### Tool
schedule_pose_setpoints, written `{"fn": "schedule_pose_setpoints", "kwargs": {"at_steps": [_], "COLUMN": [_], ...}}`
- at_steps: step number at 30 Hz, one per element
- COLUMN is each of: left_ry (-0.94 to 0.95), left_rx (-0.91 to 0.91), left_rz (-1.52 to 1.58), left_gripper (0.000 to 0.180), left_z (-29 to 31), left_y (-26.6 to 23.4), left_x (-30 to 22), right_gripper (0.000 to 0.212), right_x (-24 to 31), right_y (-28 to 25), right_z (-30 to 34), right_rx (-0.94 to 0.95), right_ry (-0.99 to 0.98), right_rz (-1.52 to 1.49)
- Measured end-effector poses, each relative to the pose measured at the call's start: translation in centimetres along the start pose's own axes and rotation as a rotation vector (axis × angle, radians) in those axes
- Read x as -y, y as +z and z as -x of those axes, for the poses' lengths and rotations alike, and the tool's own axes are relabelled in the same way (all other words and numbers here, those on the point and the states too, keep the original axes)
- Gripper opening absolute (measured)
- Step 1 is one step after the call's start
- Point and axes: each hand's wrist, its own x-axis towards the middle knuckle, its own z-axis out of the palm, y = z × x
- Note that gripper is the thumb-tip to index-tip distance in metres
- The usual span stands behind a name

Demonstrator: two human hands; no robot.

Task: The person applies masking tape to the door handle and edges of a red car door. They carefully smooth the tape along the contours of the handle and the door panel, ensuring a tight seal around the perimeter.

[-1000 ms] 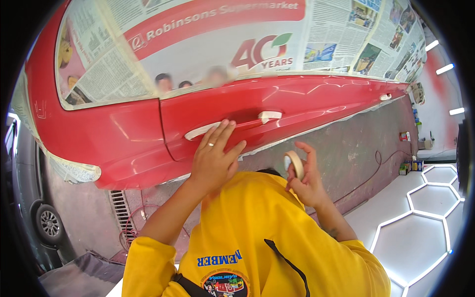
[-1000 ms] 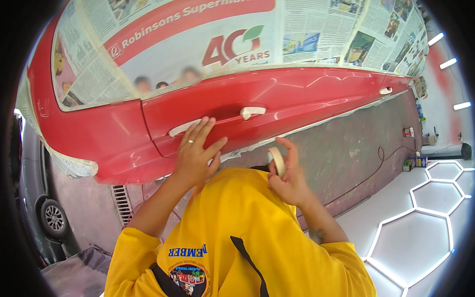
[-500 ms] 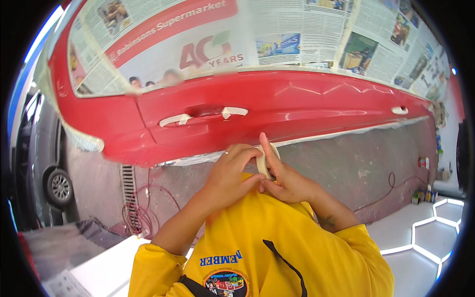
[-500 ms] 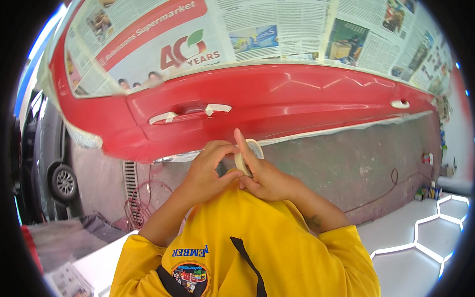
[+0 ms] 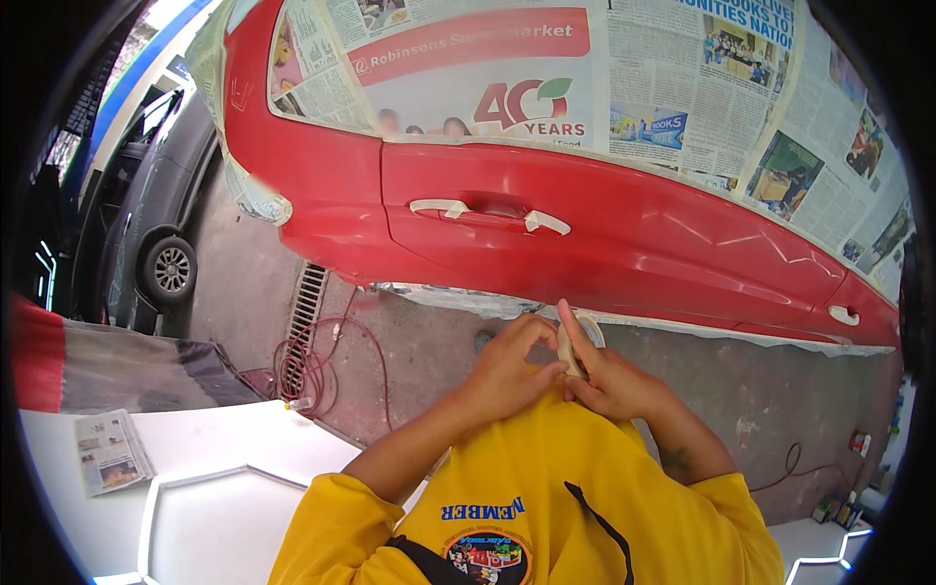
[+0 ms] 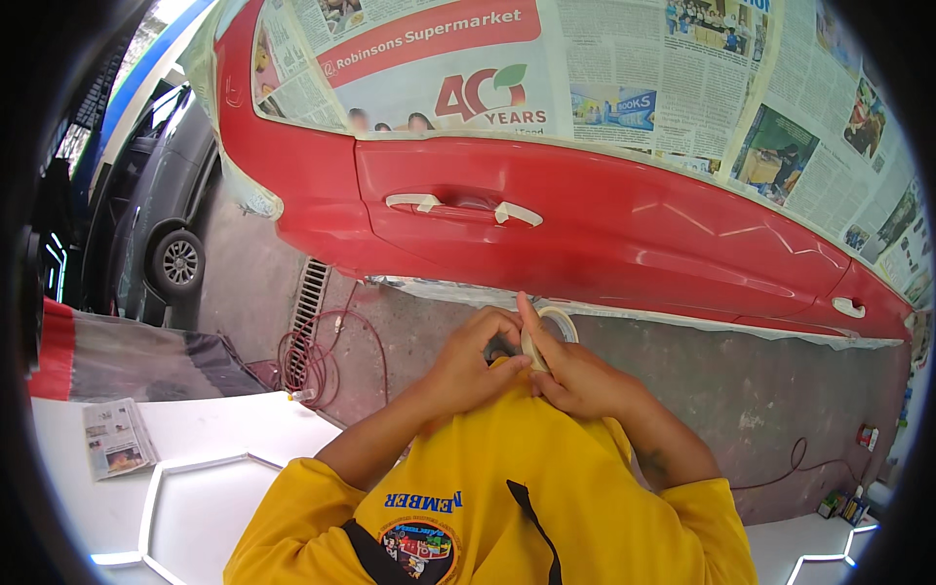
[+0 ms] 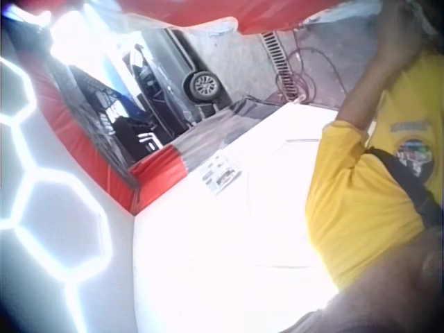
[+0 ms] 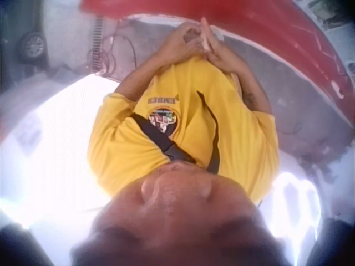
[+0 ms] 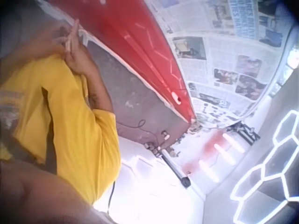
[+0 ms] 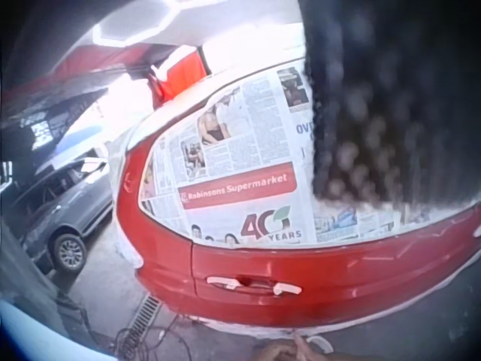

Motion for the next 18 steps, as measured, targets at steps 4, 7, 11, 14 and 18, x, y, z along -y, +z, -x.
{"fn": "schedule_pose_setpoints", "kwargs": {"at_steps": [4, 7, 11, 14, 18], "left_ry": [0.094, 0.158, 0.132, 0.192, -0.079], "left_rx": [-0.09, -0.097, -0.108, -0.132, 0.17], "left_rz": [-0.061, -0.192, -0.394, -0.297, 0.374], "left_gripper": [0.027, 0.02, 0.015, 0.016, 0.018], "left_z": [-0.7, -0.7, -1.0, -2.4, -3.6], "left_y": [-0.2, -0.6, -0.4, -0.8, -3.2], "left_x": [1.4, 1.5, 2.0, 4.0, 6.2], "right_gripper": [0.107, 0.107, 0.107, 0.11, 0.11], "right_x": [0.4, 0.5, 1.3, 0.8, 0.2], "right_y": [-0.2, -0.8, -1.3, -1.5, -3.2], "right_z": [-0.6, -1.2, -2.7, -3.9, -4.3], "right_rx": [0.058, 0.099, 0.122, 0.088, -0.028], "right_ry": [0.044, 0.043, 0.111, 0.161, 0.172], "right_rz": [-0.015, 0.037, 0.097, -0.009, -0.055]}}
